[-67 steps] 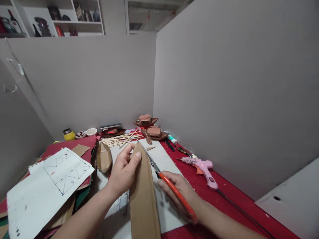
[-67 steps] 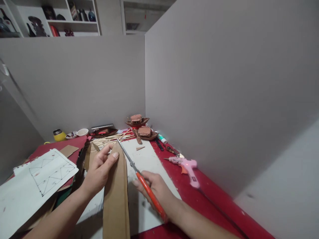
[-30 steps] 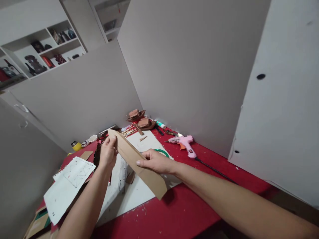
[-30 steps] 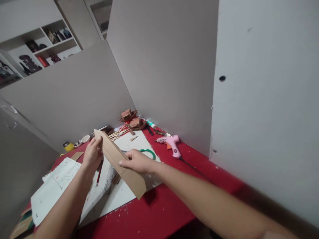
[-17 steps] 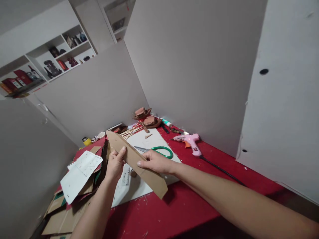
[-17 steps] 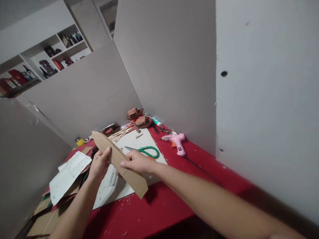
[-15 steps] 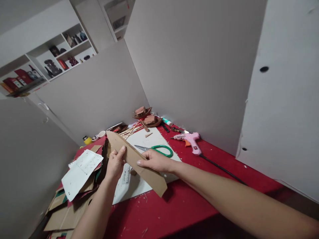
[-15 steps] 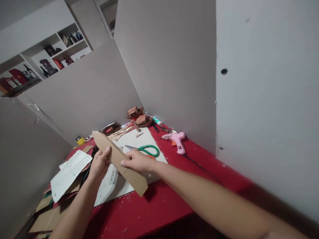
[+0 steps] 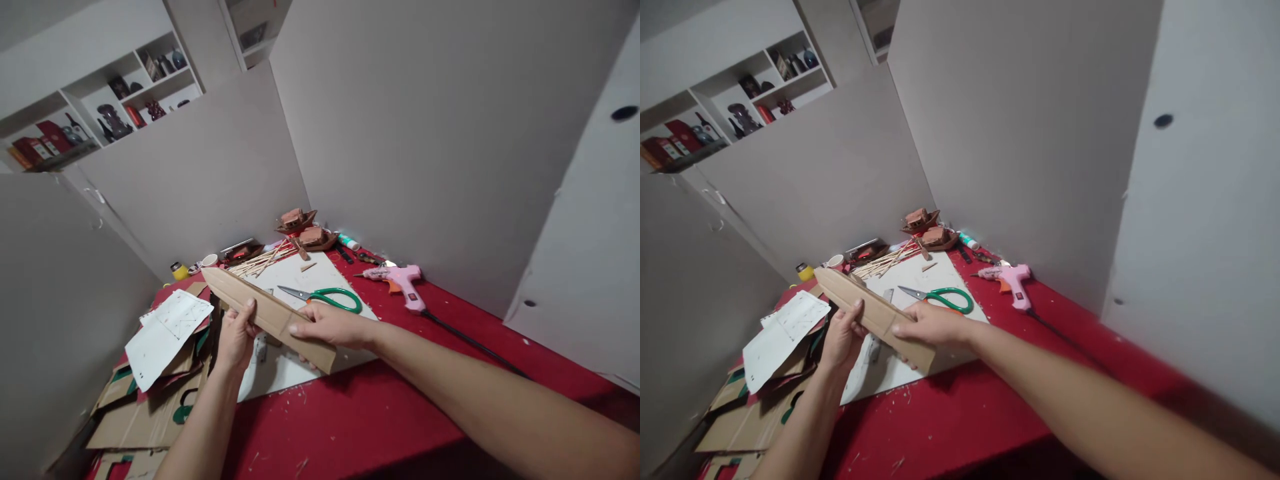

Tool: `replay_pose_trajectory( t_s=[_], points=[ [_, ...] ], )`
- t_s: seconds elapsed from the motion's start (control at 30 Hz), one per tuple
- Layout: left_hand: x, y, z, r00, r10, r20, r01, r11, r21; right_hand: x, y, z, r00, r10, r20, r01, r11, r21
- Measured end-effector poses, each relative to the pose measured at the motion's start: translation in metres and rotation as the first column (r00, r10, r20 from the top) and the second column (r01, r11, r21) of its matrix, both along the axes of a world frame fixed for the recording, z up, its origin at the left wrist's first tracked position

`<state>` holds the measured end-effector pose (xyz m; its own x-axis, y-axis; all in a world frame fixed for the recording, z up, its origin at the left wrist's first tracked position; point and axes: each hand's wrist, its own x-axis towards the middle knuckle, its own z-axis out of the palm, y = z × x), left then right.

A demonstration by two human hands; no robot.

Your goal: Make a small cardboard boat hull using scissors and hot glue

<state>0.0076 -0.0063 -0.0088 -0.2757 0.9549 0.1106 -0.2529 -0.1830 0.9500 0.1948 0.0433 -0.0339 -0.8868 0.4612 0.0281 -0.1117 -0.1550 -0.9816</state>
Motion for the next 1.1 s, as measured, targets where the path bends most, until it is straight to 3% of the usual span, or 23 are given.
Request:
replay_pose_trajectory(
  t_s=[0.1,0.33,0.6,0.7,0.8,0.87,0.93,1.03,1.1],
  points=[
    [-0.001,-0.005,-0.007,1.0,-0.024,-0.02,0.024,1.0,-0.007,-0.003,-0.001,-0.005,0.998,0.06,0.0,-0.06,0.998,-0.011],
    [0.006,-0.013,-0.019,0.97,-0.206,-0.131,0.2,0.978,-0.052,-0.009,-0.001,-0.011,1.0,0.026,-0.014,-0.027,0.999,-0.023],
    [0.002,-0.006,-0.028,0.963,-0.109,-0.248,0.104,0.994,-0.034,-0.014,-0.004,-0.014,0.998,-0.061,0.007,0.061,0.998,-0.012],
    [0.002,-0.004,-0.03,0.956,-0.136,-0.258,0.123,0.99,-0.067,-0.013,-0.004,-0.014,0.999,-0.042,0.014,0.043,0.999,-0.018],
    [0.0,-0.003,-0.028,0.949,-0.215,-0.23,0.191,0.974,-0.124,-0.01,-0.001,-0.013,0.996,-0.026,0.084,0.012,0.987,0.161],
    [-0.002,-0.003,-0.026,0.95,-0.237,-0.202,0.211,0.967,-0.141,-0.008,0.005,-0.013,0.977,-0.117,0.177,0.042,0.924,0.381],
    [-0.004,-0.001,-0.024,0.963,-0.204,-0.175,0.182,0.975,-0.13,-0.004,0.014,-0.012,0.926,-0.294,0.237,0.121,0.826,0.551],
    [-0.009,0.001,-0.021,0.986,-0.09,-0.137,0.077,0.993,-0.093,0.007,0.031,-0.006,0.768,-0.583,0.264,0.254,0.656,0.711],
    [-0.013,0.002,-0.02,0.994,-0.007,-0.108,0.0,0.998,-0.07,0.015,0.038,-0.002,0.631,-0.721,0.288,0.251,0.54,0.803]
  ],
)
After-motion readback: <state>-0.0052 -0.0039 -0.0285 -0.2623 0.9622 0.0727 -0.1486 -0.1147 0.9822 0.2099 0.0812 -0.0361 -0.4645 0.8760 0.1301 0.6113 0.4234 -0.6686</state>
